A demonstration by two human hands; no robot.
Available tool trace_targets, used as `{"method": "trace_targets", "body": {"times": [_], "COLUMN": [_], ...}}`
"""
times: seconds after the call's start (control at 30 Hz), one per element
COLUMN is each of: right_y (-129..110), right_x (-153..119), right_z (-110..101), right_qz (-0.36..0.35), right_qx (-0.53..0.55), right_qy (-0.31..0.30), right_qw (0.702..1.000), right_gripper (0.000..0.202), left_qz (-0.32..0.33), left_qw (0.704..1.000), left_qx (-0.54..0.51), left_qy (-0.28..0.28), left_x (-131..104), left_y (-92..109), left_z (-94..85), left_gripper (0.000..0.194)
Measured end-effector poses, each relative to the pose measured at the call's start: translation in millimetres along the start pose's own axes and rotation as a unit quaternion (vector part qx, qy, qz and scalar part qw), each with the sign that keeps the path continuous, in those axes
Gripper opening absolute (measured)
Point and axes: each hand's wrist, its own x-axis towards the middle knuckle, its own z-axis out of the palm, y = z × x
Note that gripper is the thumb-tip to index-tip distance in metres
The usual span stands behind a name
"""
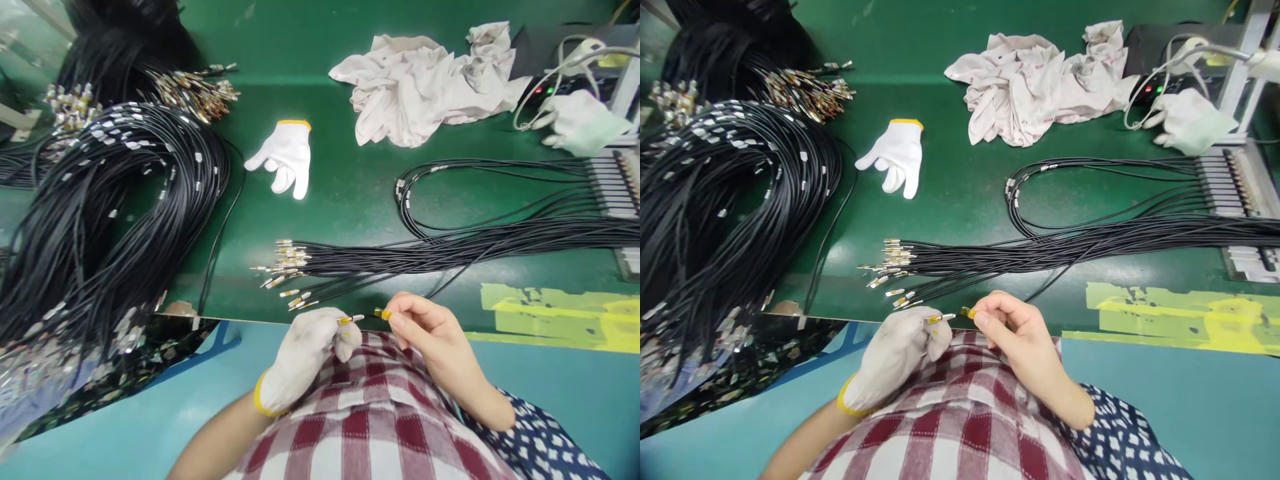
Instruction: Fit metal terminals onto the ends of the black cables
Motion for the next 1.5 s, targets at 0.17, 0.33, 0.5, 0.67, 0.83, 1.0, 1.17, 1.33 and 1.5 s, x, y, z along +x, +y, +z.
{"method": "trace_targets", "body": {"times": [0.17, 0.33, 0.5, 0.67, 0.83, 1.0, 1.17, 1.33, 1.5], "right_y": [3, 6, 2, -3, -5, -8, -9, -4, -3], "right_x": [1, 5, 8, 7, 7, 13, 17, 22, 28], "right_z": [-4, -6, -12, -20, -13, -1, 3, 11, 17], "right_qz": [-0.031, -0.106, -0.318, -0.438, -0.405, -0.193, -0.109, -0.118, -0.19], "right_qx": [-0.005, -0.041, -0.238, -0.422, -0.371, -0.139, -0.066, -0.047, -0.087], "right_qy": [0.003, 0.0, 0.037, 0.072, 0.021, -0.059, -0.095, -0.05, 0.011], "right_qw": [1.0, 0.994, 0.917, 0.791, 0.835, 0.97, 0.987, 0.991, 0.978], "right_gripper": [0.021, 0.014, 0.015, 0.017, 0.019, 0.01, 0.011, 0.008, 0.012], "left_qz": [-0.022, -0.011, 0.101, 0.246, 0.443, 0.281, 0.072, -0.002, 0.031], "left_qw": [0.998, 1.0, 0.95, 0.823, 0.73, 0.887, 0.984, 0.997, 0.985], "left_qx": [-0.054, 0.001, 0.289, 0.437, 0.47, 0.342, 0.127, -0.059, -0.165], "left_qy": [-0.007, 0.003, 0.068, 0.267, 0.222, 0.134, 0.101, 0.054, 0.036], "left_x": [4, 2, -3, -7, -11, -8, -2, 3, 5], "left_y": [-8, 1, 8, -3, 6, 22, 31, 31, 23], "left_z": [-2.2, -3.8, -8.3, -16.4, -15.6, 4.3, 15.3, 14.9, 11.2], "left_gripper": [0.041, 0.039, 0.026, 0.018, 0.032, 0.03, 0.012, 0.009, 0.012]}}
